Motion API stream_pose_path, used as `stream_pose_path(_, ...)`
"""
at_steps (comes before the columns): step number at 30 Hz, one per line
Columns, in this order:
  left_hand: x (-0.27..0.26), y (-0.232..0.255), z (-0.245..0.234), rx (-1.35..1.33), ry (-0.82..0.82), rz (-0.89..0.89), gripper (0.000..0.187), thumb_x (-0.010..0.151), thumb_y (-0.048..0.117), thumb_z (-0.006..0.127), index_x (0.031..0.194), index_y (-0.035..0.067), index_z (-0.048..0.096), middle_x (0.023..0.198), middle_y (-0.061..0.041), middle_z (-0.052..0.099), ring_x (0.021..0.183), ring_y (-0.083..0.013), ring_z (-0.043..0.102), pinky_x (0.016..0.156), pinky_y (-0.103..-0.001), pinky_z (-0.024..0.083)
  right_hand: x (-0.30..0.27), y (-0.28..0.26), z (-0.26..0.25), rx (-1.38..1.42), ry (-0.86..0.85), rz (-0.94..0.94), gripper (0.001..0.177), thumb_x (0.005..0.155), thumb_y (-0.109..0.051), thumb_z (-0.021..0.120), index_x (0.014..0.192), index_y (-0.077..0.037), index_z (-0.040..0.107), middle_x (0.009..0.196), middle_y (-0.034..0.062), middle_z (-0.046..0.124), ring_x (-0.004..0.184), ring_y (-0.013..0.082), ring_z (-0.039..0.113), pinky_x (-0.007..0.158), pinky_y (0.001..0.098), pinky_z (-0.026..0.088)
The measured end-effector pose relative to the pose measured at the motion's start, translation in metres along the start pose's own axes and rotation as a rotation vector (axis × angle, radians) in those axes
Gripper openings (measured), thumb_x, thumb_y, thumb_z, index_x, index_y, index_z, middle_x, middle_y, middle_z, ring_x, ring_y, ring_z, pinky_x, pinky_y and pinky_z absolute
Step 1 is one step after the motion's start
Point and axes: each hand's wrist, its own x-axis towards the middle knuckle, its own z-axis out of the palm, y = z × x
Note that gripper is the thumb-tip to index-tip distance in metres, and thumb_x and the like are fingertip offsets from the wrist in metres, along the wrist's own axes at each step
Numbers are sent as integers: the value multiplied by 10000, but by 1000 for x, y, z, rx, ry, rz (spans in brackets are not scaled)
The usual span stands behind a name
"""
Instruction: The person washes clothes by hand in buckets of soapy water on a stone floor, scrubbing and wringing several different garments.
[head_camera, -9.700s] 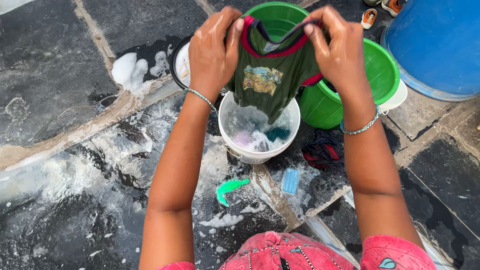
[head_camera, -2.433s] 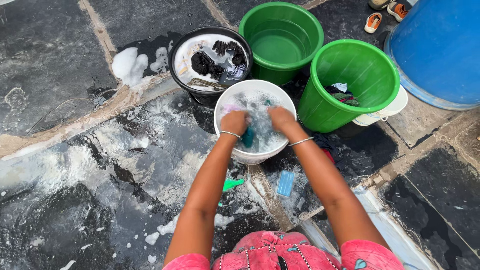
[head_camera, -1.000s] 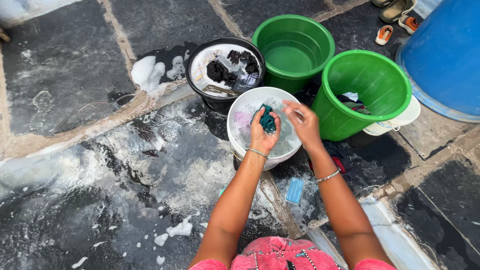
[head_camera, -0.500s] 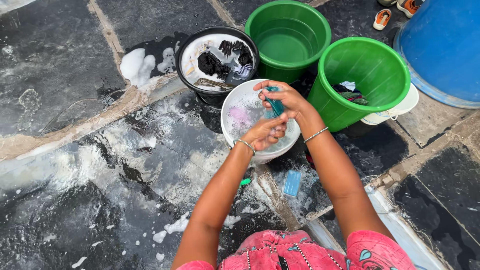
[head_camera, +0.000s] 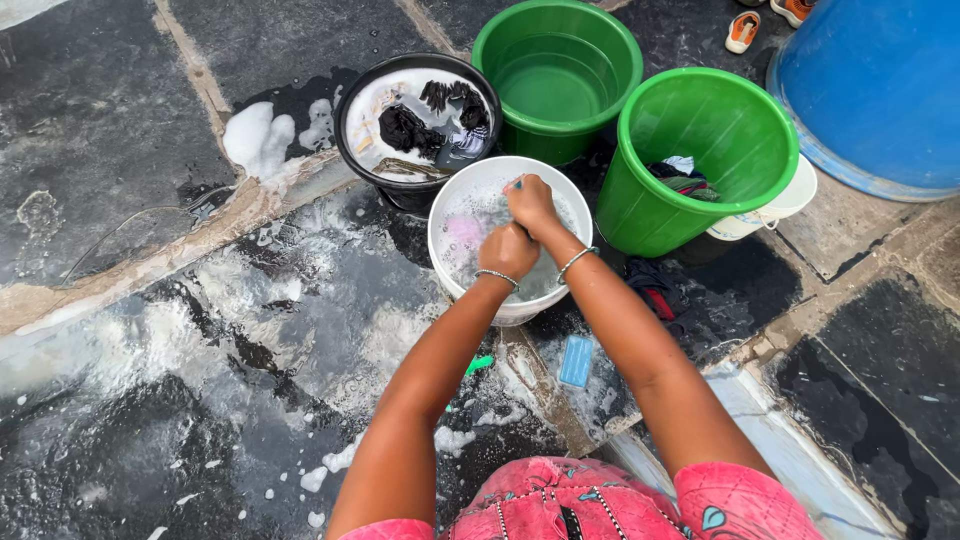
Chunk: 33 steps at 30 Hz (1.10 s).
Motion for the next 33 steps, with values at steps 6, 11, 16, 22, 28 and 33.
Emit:
stream_pose_path(6, -15, 34, -44, -44, 50, 46, 475, 786, 361, 717, 1092, 0, 680, 937, -252, 729, 846, -461, 708, 731, -551, 563, -32, -14, -24, 174, 104, -316, 83, 942, -83, 596, 959, -29, 658, 965, 140, 762, 938, 303, 749, 848, 388, 561)
stream_pose_path(11, -35, 39, -87, -191, 196, 308, 644, 801, 488, 785, 1139, -36, 621, 1087, -270, 683, 972, -438, 666, 806, -548, 530, -45, -52, -150, -85, 359, -672, 57, 1002, -83, 668, 972, -45, 699, 912, 148, 715, 859, 362, 688, 793, 461, 509)
stream_pose_path(16, -48, -8, -99, -84, 276, 73, 205, 960, 160, 630, 1133, 51, 646, 1099, -157, 703, 1083, -378, 666, 955, -475, 514, -32, -65, -241, -472, 546, -873, 262, 853, -182, 785, 1067, -58, 698, 1087, 177, 661, 1074, 383, 597, 943, 509, 465)
stream_pose_path(22, -51, -13, -92, -133, 584, 70, 513, 804, -116, 526, 1310, -38, 543, 1243, -243, 608, 1200, -443, 575, 1049, -479, 459, -21, -20, -98, -249, -309, -422, 353, 897, -309, 718, 1213, -152, 729, 1297, 60, 735, 1195, 255, 713, 1065, 365, 544)
stream_pose_path(28, -48, -12, -92, -110, 565, 24, 581, 767, -130, 546, 1337, -20, 541, 1237, -234, 622, 1179, -422, 594, 1031, -472, 472, -28, 44, 68, -692, -799, -523, 539, 774, -156, 758, 1307, -130, 678, 1304, 193, 680, 1191, 374, 629, 1023, 466, 480)
stream_pose_path(33, -47, -16, -89, -89, 516, 0, 489, 781, 37, 684, 1257, 14, 576, 1181, -197, 652, 1127, -394, 622, 965, -456, 503, -26, 14, 14, -399, -820, -304, 414, 878, -77, 604, 1276, -153, 688, 1226, 128, 690, 885, 342, 750, 783, 439, 605)
